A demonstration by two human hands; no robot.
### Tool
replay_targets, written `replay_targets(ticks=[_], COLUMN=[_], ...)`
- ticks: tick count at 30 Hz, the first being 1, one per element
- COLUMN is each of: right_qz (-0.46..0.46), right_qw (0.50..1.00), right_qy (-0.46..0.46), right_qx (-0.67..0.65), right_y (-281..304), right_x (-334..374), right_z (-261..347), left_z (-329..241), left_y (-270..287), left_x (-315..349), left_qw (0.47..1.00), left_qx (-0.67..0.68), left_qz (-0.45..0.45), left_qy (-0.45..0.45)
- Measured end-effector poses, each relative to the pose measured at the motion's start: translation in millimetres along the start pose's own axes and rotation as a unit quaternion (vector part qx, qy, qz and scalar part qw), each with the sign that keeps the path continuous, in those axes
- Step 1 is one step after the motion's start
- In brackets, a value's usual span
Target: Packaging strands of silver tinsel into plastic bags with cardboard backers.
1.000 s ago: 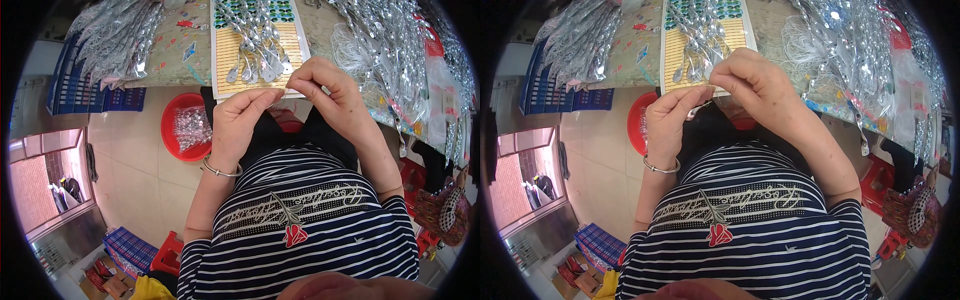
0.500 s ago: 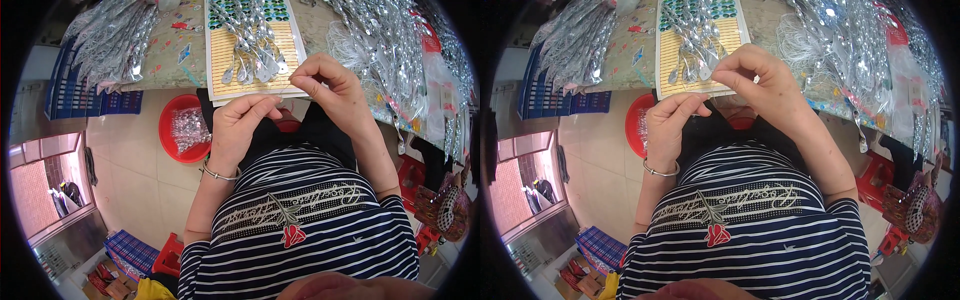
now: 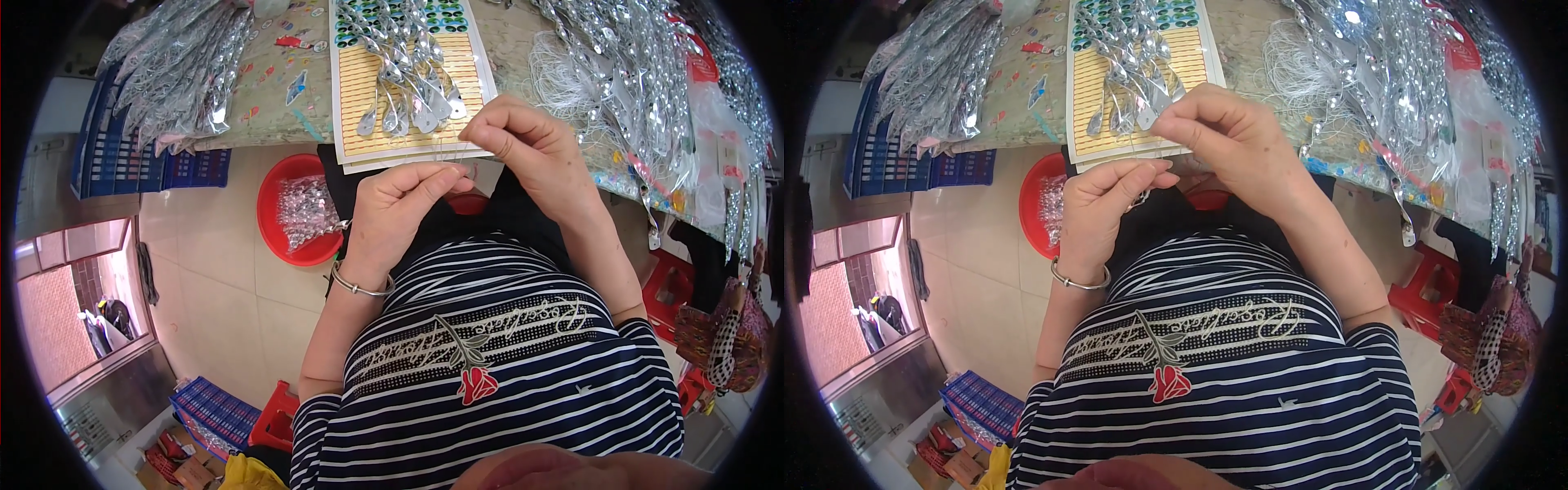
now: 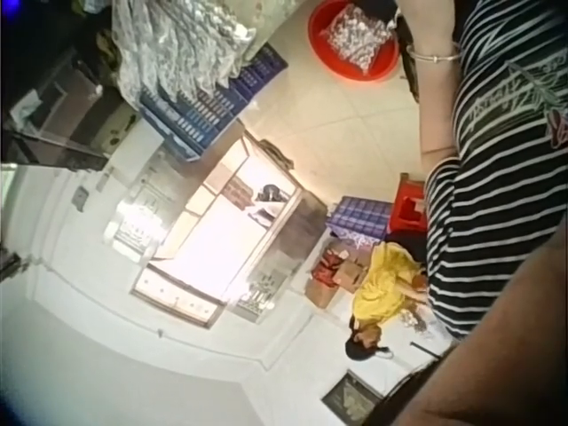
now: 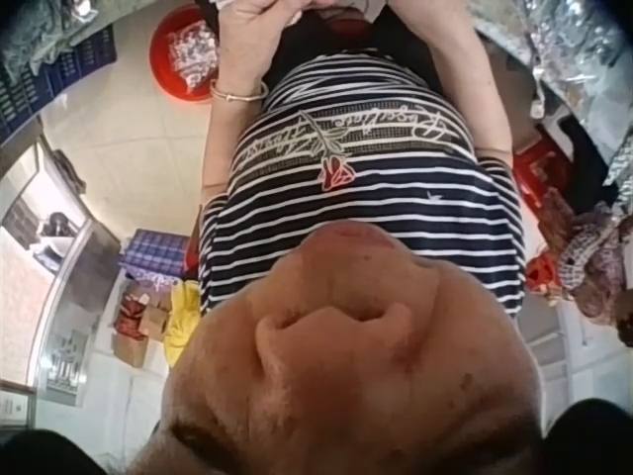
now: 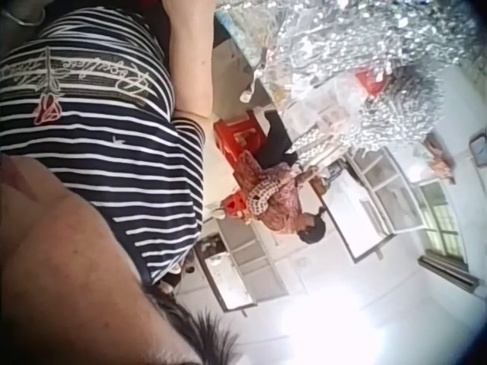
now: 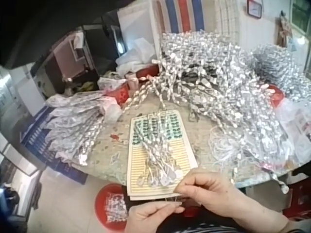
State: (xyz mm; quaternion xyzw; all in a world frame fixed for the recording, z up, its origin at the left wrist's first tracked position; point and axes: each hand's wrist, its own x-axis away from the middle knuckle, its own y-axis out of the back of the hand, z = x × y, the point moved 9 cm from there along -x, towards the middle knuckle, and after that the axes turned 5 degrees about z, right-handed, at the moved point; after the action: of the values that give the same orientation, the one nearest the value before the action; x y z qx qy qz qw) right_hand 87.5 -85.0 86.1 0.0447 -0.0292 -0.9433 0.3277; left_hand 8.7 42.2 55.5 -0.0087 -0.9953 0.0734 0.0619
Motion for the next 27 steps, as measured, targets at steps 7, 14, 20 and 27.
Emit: replay_targets(ticks=[7, 14, 20, 27], right_qz=[0.028, 0.047, 0.036, 0.019], right_qw=[1.000, 0.997, 0.999, 0.998], right_qy=[0.003, -0.013, -0.024, -0.045], right_qx=[-0.009, 0.057, 0.011, -0.036], right_y=[-11, -14, -12, -10], right_x=[-2, -2, 0, 3], right_z=[3, 0, -1, -10], left_z=[-2, 7, 6, -1], left_y=[-4, -6, -1, 3], left_x=[-2, -3, 1, -1], left_qw=[0.997, 0.997, 0.999, 0.996], left_qx=[-0.064, -0.051, 0.033, 0.050], left_qz=[0.025, 0.051, -0.007, -0.057], left_qy=[-0.039, 0.001, 0.025, -0.042])
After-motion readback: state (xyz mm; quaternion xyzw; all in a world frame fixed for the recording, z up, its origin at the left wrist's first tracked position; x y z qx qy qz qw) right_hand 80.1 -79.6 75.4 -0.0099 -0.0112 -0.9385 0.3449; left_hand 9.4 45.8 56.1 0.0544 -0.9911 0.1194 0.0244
